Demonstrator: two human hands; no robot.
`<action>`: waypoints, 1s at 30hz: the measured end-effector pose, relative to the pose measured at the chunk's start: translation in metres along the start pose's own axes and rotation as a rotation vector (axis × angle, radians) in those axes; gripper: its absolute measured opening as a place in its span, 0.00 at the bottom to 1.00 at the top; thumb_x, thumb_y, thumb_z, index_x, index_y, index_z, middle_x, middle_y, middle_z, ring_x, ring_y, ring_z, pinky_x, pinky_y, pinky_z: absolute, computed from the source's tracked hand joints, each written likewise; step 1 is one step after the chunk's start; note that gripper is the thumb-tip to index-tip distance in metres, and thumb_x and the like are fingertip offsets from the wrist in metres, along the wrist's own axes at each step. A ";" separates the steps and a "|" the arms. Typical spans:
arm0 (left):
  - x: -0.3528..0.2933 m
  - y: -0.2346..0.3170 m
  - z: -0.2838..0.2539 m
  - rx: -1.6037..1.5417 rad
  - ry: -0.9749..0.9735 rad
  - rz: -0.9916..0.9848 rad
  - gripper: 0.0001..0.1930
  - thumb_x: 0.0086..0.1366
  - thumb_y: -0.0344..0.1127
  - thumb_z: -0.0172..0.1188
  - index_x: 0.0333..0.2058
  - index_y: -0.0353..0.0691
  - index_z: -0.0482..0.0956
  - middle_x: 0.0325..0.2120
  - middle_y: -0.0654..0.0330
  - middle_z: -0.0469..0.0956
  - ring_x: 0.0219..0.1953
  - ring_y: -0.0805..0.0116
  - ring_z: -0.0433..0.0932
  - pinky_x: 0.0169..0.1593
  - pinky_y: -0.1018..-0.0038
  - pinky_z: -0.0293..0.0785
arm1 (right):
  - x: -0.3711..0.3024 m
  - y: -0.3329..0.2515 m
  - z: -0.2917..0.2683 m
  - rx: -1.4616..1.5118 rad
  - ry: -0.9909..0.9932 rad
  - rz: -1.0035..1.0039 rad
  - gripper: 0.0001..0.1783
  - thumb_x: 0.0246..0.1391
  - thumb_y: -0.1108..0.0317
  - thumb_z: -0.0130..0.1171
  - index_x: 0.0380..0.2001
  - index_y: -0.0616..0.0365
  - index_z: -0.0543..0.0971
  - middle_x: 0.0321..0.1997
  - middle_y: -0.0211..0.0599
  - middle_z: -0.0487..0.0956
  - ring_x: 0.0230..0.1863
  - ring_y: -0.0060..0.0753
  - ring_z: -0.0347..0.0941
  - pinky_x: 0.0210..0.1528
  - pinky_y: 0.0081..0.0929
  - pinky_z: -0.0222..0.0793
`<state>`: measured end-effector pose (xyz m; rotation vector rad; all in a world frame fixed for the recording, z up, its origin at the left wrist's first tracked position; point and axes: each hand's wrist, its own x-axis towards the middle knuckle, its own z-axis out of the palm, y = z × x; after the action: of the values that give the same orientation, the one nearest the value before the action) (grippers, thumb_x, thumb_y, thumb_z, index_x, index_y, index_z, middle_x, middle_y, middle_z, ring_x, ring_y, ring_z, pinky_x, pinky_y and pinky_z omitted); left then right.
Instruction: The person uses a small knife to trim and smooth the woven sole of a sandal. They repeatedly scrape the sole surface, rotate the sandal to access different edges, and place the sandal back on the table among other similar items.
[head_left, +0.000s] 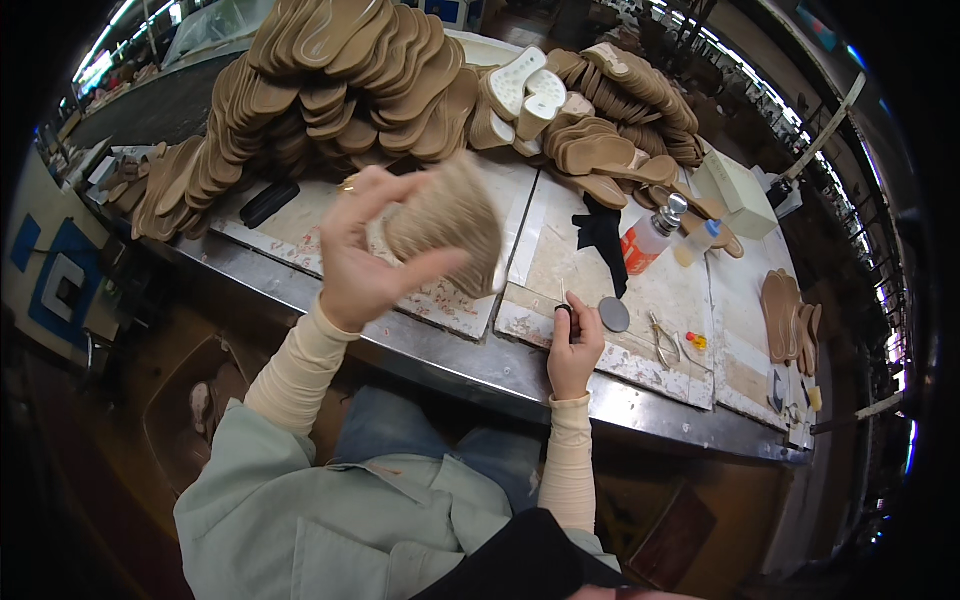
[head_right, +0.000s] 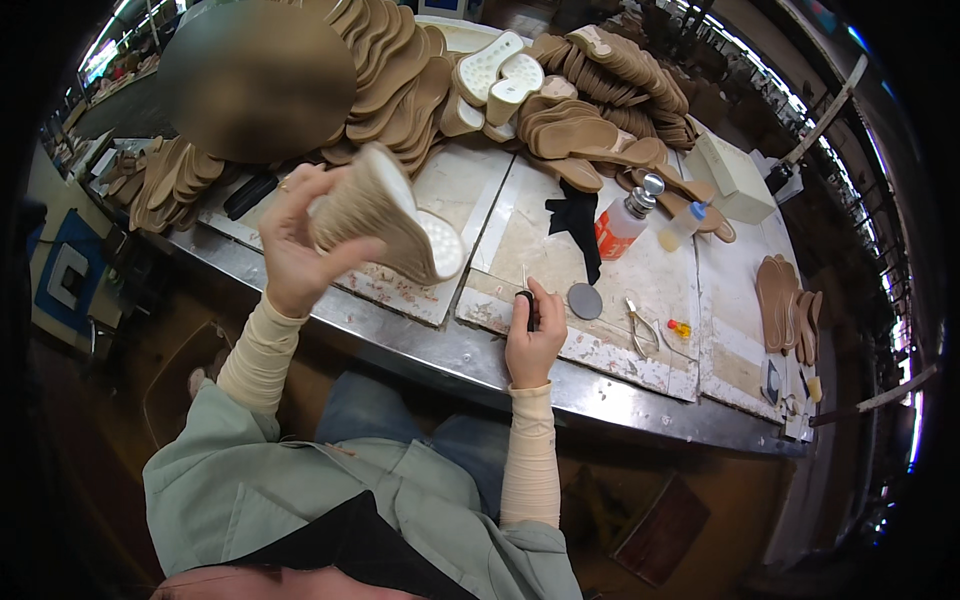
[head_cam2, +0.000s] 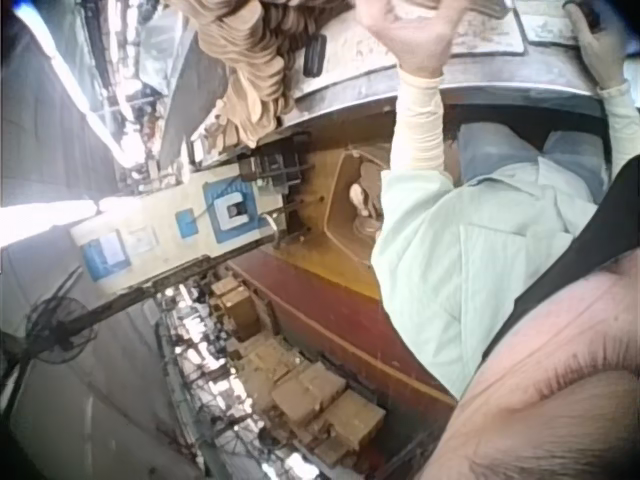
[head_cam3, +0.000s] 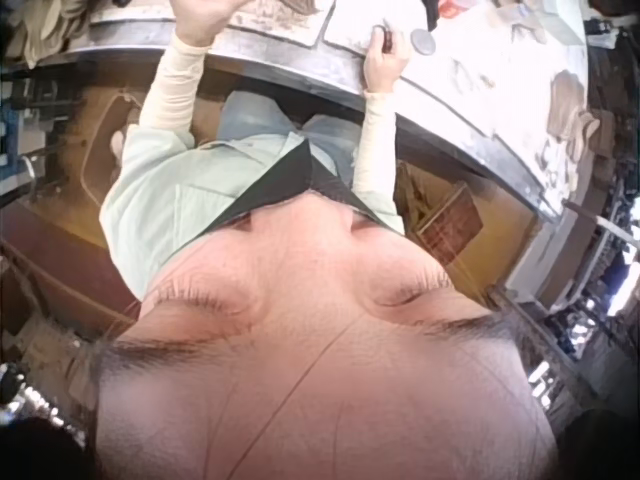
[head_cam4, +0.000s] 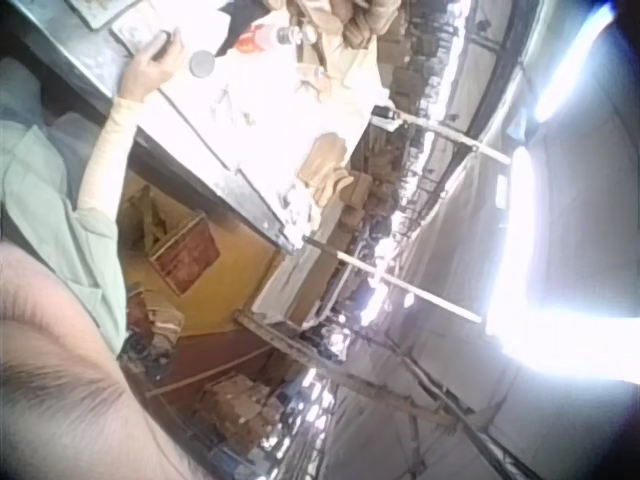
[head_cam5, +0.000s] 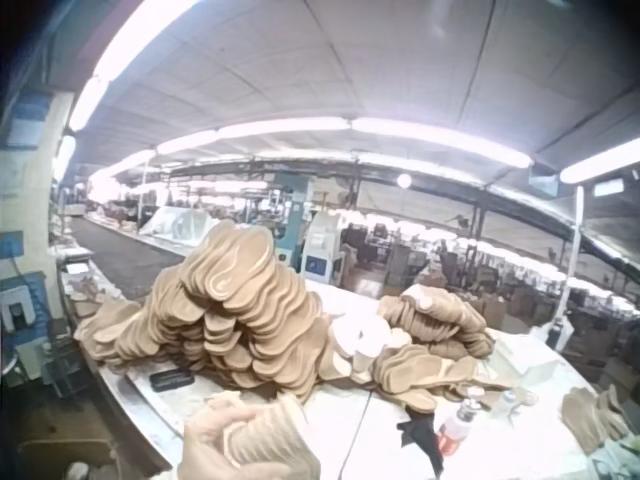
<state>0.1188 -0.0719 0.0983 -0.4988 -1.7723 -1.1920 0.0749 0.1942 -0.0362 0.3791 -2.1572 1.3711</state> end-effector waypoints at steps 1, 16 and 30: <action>-0.008 -0.010 -0.009 -0.013 -0.005 -0.120 0.25 0.45 0.34 0.77 0.44 0.35 0.82 0.31 0.62 0.78 0.36 0.71 0.75 0.46 0.73 0.68 | 0.000 -0.002 0.000 0.010 0.001 0.007 0.13 0.58 0.72 0.58 0.45 0.65 0.80 0.28 0.36 0.69 0.28 0.29 0.66 0.31 0.25 0.62; -0.087 -0.083 -0.101 0.070 -0.194 -0.601 0.52 0.45 0.25 0.74 0.68 0.36 0.53 0.56 0.52 0.73 0.56 0.65 0.73 0.63 0.69 0.65 | 0.001 -0.005 0.000 0.034 -0.022 0.026 0.14 0.58 0.74 0.57 0.47 0.66 0.79 0.28 0.29 0.66 0.29 0.21 0.62 0.31 0.19 0.58; -0.070 -0.062 -0.102 -0.134 -0.127 -0.729 0.51 0.42 0.15 0.72 0.65 0.42 0.55 0.51 0.54 0.75 0.54 0.66 0.75 0.55 0.69 0.78 | 0.001 -0.002 0.002 0.021 -0.043 0.044 0.14 0.57 0.73 0.58 0.46 0.66 0.79 0.27 0.32 0.66 0.28 0.26 0.63 0.30 0.24 0.61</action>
<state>0.1558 -0.1793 0.0190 0.0220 -2.0668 -1.8135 0.0748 0.1916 -0.0349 0.3742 -2.1997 1.4224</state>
